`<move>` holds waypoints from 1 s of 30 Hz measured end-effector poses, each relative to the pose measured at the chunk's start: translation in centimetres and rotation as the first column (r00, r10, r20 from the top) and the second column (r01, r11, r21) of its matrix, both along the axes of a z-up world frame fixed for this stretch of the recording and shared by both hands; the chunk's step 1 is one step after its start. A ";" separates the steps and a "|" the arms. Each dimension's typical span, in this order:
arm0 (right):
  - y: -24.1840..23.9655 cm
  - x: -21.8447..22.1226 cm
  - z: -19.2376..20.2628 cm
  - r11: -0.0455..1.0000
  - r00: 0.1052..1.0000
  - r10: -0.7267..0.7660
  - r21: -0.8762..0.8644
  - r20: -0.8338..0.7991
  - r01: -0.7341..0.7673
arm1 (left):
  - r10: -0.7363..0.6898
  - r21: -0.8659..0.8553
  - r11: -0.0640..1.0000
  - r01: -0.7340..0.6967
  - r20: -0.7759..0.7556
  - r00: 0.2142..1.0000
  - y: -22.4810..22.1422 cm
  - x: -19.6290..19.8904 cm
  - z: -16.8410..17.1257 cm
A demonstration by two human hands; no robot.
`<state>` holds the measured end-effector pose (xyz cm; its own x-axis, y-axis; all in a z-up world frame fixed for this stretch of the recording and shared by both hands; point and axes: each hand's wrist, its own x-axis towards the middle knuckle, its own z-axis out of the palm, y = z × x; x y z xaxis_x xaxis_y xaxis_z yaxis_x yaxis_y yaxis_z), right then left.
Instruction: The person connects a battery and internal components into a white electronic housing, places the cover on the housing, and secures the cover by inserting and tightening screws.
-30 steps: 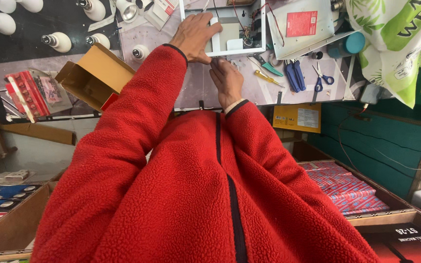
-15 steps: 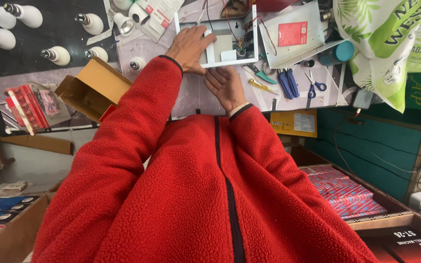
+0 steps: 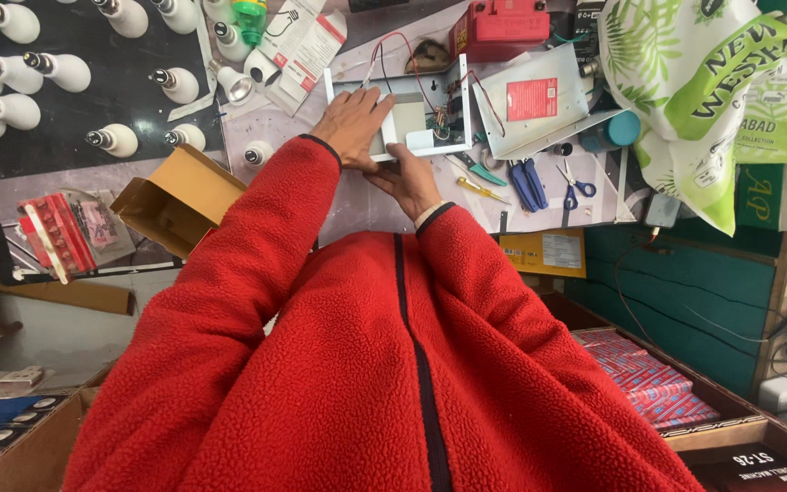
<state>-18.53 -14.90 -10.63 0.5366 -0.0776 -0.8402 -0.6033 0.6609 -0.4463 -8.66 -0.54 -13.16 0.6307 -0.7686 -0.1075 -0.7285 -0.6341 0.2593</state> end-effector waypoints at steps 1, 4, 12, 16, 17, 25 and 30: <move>0.1 0.2 0.3 1.000 1.000 0.002 -0.018 -0.030 -0.002 | -0.004 0.053 0.999 0.005 -0.013 1.000 -0.1 0.1 0.0; 0.3 0.2 1.3 0.995 0.998 0.067 -0.074 -0.020 -0.068 | 0.003 0.029 1.000 -0.003 -0.014 1.000 -0.2 0.2 -0.5; -2.5 -1.6 7.7 0.831 0.847 0.532 -0.196 0.005 -0.521 | -0.005 0.032 0.999 0.004 0.011 1.000 0.1 0.1 -0.4; -6.8 -4.0 1.4 0.799 0.827 0.561 -0.278 0.030 -0.533 | -0.003 0.070 0.998 0.004 -0.008 1.000 -0.3 0.5 -1.3; -6.4 -4.0 1.7 0.798 0.827 0.562 -0.281 0.029 -0.533 | -0.003 0.068 0.998 0.003 -0.007 1.000 -0.4 0.3 -1.1; -2.8 -3.4 0.8 0.978 0.982 0.174 -0.134 0.077 -0.162 | -0.025 0.042 0.999 0.021 0.109 0.994 0.1 -0.2 -1.0; -2.5 -3.4 -0.1 0.980 0.982 0.169 -0.124 0.089 -0.158 | -0.022 0.013 1.000 0.020 0.179 0.984 0.2 -0.5 -1.1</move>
<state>-21.98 -17.37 -10.75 0.6298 -0.0754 -0.7731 -0.6482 0.4973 -0.5766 -9.15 -0.31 -14.26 0.6242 -0.7812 -0.0029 -0.7757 -0.6203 0.1163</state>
